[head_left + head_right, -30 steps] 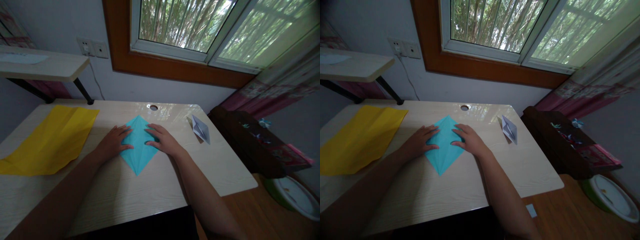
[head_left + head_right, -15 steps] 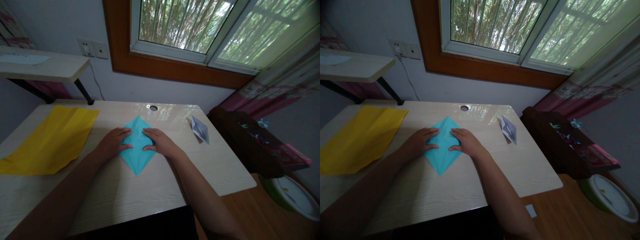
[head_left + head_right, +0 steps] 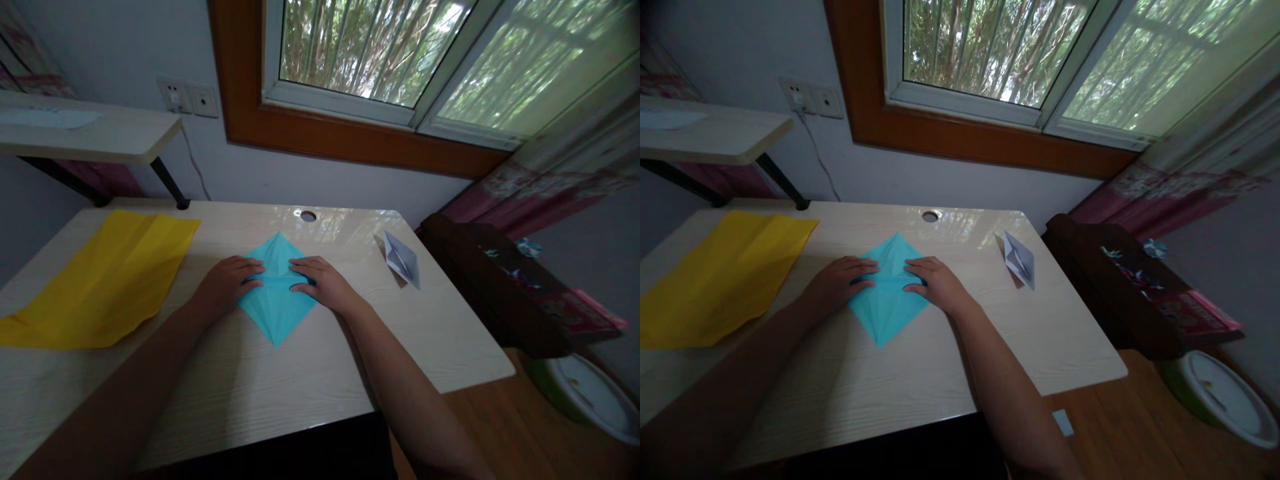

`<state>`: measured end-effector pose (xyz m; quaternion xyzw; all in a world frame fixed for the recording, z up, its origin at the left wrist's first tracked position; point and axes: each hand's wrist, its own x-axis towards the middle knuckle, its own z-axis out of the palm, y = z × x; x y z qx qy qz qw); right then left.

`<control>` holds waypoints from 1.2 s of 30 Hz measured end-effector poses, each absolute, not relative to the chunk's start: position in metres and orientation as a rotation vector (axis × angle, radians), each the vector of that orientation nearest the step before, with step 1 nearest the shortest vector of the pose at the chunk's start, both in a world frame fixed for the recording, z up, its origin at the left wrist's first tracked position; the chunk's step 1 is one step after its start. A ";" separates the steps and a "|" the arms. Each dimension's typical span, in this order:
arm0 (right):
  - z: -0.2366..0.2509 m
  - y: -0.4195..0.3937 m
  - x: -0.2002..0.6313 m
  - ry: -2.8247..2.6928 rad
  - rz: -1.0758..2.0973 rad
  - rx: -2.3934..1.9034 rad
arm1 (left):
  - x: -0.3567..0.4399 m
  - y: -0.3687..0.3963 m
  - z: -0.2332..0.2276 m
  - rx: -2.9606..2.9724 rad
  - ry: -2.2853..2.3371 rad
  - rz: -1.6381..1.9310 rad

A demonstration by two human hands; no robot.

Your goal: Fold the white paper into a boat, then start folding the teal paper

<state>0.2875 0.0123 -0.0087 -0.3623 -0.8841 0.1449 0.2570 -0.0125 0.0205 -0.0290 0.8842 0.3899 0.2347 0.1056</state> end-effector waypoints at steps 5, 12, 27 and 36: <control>-0.009 0.012 0.287 -2.393 0.377 -0.968 | -0.010 0.016 -0.021 2.605 1.232 0.688; -0.006 0.011 0.284 -2.431 0.271 -0.940 | -0.006 0.013 -0.013 2.654 1.225 0.655; 0.002 0.006 0.281 -2.412 0.220 -1.016 | -0.005 0.012 -0.014 2.642 1.176 0.823; 0.007 0.008 0.291 -2.407 0.188 -1.044 | -0.007 0.011 -0.008 2.635 1.302 0.825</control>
